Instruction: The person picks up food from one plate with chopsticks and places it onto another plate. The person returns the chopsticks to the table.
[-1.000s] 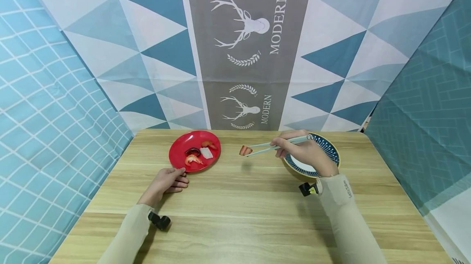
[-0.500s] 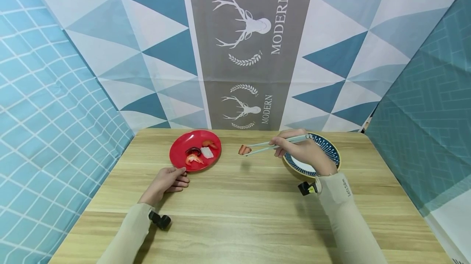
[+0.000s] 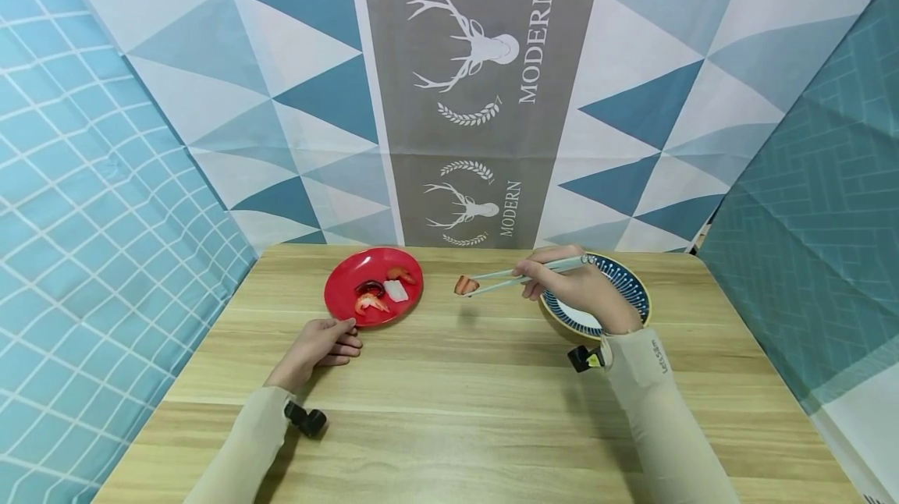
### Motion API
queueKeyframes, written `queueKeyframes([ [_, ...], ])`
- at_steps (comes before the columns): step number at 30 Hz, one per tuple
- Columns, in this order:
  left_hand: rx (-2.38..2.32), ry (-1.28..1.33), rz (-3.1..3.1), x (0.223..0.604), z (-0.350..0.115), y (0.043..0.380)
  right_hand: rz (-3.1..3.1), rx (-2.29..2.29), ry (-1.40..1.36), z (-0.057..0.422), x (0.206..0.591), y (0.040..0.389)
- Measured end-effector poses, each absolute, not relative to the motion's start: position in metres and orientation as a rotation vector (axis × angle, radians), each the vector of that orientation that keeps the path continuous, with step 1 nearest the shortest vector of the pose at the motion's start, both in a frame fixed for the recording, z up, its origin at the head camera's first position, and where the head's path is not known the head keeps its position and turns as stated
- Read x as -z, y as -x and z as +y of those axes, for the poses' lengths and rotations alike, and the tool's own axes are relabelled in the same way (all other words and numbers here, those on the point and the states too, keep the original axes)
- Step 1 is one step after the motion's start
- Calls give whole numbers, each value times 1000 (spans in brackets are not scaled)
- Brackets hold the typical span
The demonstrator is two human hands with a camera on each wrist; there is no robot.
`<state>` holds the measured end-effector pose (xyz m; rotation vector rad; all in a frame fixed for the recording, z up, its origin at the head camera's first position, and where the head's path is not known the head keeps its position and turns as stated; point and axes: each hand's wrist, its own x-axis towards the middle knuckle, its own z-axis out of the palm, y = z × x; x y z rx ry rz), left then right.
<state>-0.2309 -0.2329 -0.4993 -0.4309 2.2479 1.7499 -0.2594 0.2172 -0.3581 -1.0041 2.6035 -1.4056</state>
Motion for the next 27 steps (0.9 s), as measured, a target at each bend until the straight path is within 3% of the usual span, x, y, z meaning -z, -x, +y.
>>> queueKeyframes([
  [27,-1759,419,2247,500,-233,231,2581,1437,1021,207,359,261],
])
